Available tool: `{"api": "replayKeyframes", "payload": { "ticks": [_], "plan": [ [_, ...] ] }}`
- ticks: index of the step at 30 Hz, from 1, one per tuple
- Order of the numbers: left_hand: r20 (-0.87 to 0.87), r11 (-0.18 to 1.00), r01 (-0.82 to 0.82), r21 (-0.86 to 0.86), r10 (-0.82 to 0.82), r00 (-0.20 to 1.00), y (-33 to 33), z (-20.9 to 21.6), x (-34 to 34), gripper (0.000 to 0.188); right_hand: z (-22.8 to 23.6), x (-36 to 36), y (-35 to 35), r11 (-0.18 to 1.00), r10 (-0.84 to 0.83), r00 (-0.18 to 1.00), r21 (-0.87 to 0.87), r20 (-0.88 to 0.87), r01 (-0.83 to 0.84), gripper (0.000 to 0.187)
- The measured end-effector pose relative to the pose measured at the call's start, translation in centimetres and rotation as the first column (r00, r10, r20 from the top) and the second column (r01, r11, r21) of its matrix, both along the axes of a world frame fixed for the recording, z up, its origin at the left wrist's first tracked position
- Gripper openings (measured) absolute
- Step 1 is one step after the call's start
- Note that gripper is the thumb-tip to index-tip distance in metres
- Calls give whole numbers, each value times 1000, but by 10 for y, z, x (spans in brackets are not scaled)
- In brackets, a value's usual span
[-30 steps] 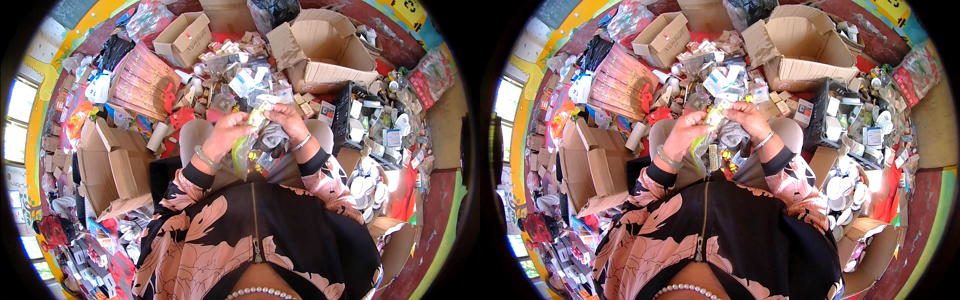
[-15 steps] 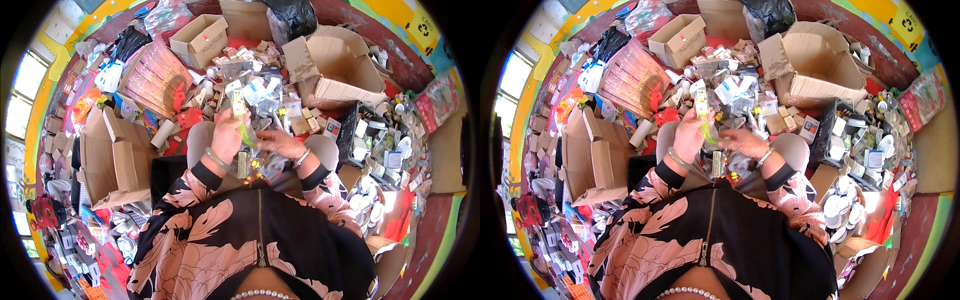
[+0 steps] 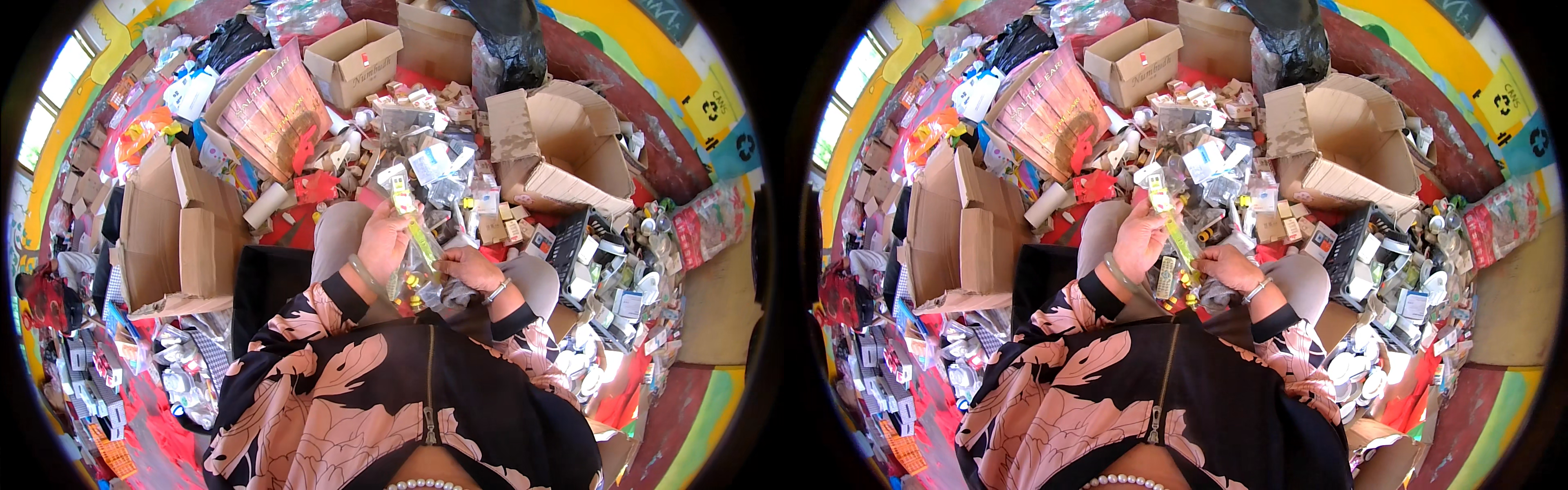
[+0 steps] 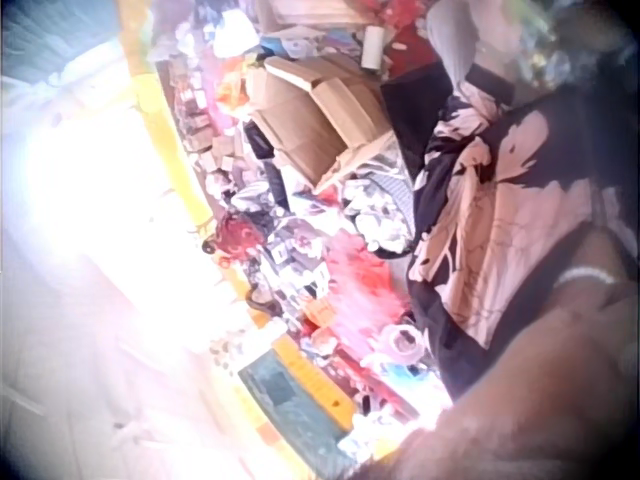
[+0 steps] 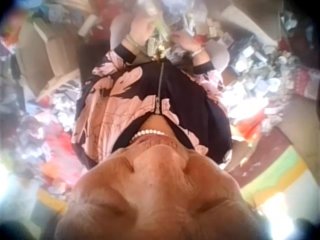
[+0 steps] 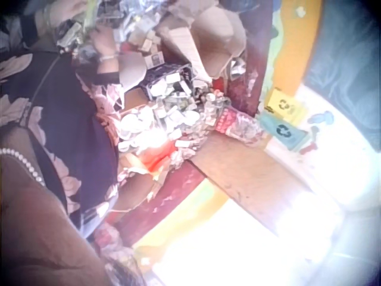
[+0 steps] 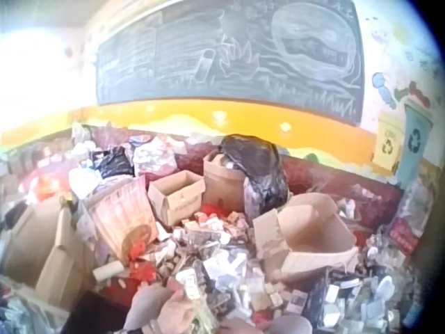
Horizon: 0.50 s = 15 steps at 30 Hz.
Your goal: The person sits on the floor surrounded by boxes and miscellaneous items. They pick up a small plastic bag, then a gold-colored metal container, and wipe it with a gray cloth. They then pick up a white circular lid and wipe it thoroughly with the cloth before placing it into a cardboard box.
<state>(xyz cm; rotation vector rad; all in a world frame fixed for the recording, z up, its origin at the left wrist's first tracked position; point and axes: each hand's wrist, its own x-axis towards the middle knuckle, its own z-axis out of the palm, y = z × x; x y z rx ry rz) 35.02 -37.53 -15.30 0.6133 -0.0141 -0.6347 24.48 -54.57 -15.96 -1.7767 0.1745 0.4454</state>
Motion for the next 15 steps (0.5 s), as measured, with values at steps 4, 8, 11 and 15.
{"api": "replayKeyframes", "payload": {
  "ticks": [4,8,11,15],
  "plan": [
    [5,996,-90,27,90,996,22,17,9,41,-12,-3,-8,996,-15,1000,-87,-13,14,21],
    [202,930,-369,3,361,911,77,28,42,34,-1,-1,-11,996,-80,989,-55,-123,74,22],
    [270,844,-527,96,488,830,133,14,70,28,-12,11,-31,959,14,999,-281,-50,-27,22],
    [179,656,-699,284,680,711,199,-18,82,17,5,57,-57,959,-59,993,-281,-106,27,19]
  ]
}}
